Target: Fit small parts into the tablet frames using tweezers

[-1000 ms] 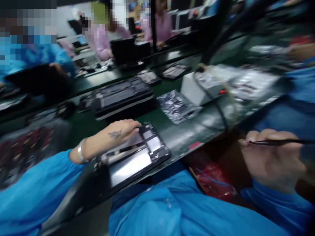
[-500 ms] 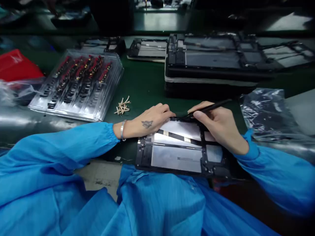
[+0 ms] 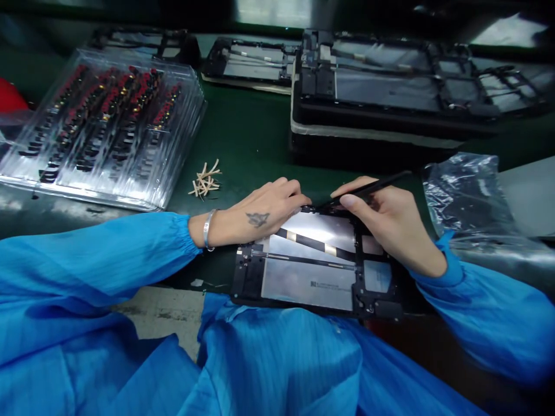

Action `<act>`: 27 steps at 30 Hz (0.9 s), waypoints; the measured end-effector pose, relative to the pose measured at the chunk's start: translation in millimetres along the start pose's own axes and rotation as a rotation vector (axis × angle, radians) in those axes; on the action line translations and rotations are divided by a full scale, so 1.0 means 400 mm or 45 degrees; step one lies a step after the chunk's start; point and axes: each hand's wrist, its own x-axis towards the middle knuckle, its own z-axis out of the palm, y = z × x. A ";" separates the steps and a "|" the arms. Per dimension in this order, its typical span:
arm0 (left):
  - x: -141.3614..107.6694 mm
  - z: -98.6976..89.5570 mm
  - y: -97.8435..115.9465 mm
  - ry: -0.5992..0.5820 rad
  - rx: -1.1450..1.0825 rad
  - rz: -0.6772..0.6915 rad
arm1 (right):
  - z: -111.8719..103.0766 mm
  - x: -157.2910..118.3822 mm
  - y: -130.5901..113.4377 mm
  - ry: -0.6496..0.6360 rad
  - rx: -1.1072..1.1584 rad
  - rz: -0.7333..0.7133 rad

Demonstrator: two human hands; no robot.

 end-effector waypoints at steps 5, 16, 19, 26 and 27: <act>0.001 -0.004 0.005 -0.024 0.004 -0.011 | -0.006 0.000 -0.003 -0.014 -0.011 0.004; 0.001 -0.003 0.001 -0.017 0.005 -0.011 | -0.005 -0.003 -0.004 0.003 0.023 0.017; 0.002 0.001 -0.001 -0.013 -0.007 -0.015 | -0.004 -0.001 -0.003 -0.007 -0.002 -0.013; 0.000 0.008 -0.006 0.025 -0.014 0.013 | -0.002 -0.001 -0.004 -0.002 0.056 0.033; 0.000 0.008 -0.008 0.030 -0.019 0.019 | -0.002 0.000 -0.004 -0.003 0.057 0.044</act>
